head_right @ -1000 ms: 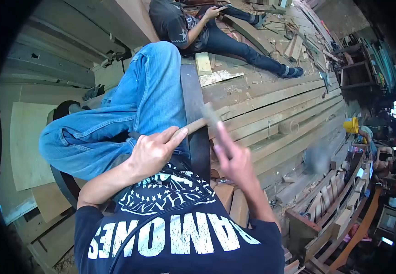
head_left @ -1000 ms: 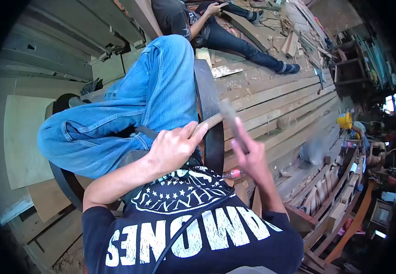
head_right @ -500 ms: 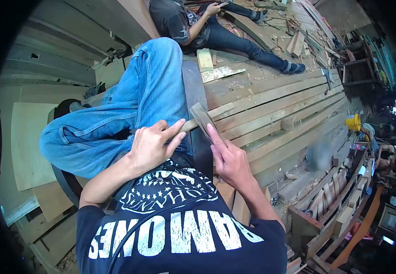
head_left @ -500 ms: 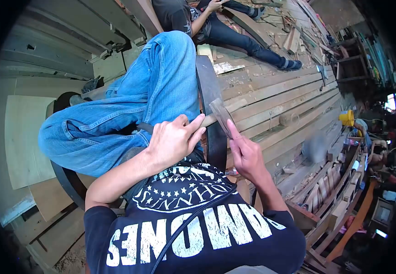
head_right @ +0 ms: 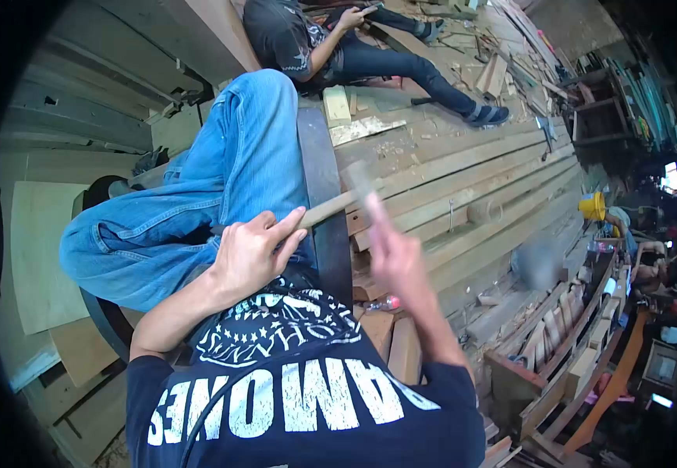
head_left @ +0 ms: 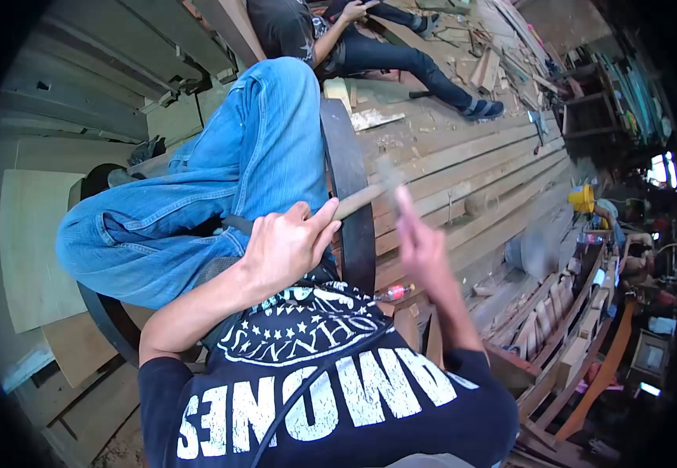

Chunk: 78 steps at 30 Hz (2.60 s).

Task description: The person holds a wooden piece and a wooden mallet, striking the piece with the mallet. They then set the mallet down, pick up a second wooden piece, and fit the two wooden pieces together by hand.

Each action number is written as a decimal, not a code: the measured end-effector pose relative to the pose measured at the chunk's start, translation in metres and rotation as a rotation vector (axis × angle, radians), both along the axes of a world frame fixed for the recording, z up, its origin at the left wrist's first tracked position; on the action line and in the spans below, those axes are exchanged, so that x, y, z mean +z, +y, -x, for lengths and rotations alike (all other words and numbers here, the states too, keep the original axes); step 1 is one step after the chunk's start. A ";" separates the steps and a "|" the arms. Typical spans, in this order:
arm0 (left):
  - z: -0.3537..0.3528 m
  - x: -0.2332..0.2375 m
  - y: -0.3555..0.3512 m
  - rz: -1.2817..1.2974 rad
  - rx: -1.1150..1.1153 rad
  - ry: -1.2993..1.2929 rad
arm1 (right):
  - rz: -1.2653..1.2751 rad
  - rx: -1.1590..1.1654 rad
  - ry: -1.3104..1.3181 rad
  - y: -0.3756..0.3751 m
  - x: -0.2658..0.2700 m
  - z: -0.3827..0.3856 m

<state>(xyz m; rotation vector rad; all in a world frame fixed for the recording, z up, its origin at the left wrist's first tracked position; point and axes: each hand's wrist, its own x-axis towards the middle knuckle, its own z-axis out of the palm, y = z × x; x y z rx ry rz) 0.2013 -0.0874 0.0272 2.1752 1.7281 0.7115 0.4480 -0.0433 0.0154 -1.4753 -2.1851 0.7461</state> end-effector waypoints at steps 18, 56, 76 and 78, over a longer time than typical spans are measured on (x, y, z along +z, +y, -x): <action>-0.001 0.001 -0.001 0.037 -0.013 0.005 | -0.133 0.250 0.230 -0.024 0.004 0.016; 0.000 0.001 0.004 0.016 -0.009 0.015 | -0.033 0.140 0.130 -0.018 0.007 -0.022; 0.016 -0.004 0.002 -0.098 -0.016 0.014 | -0.044 -0.245 0.162 0.018 -0.047 -0.046; 0.016 -0.003 0.001 -0.079 -0.019 0.017 | 0.021 -0.276 0.150 0.018 -0.036 -0.042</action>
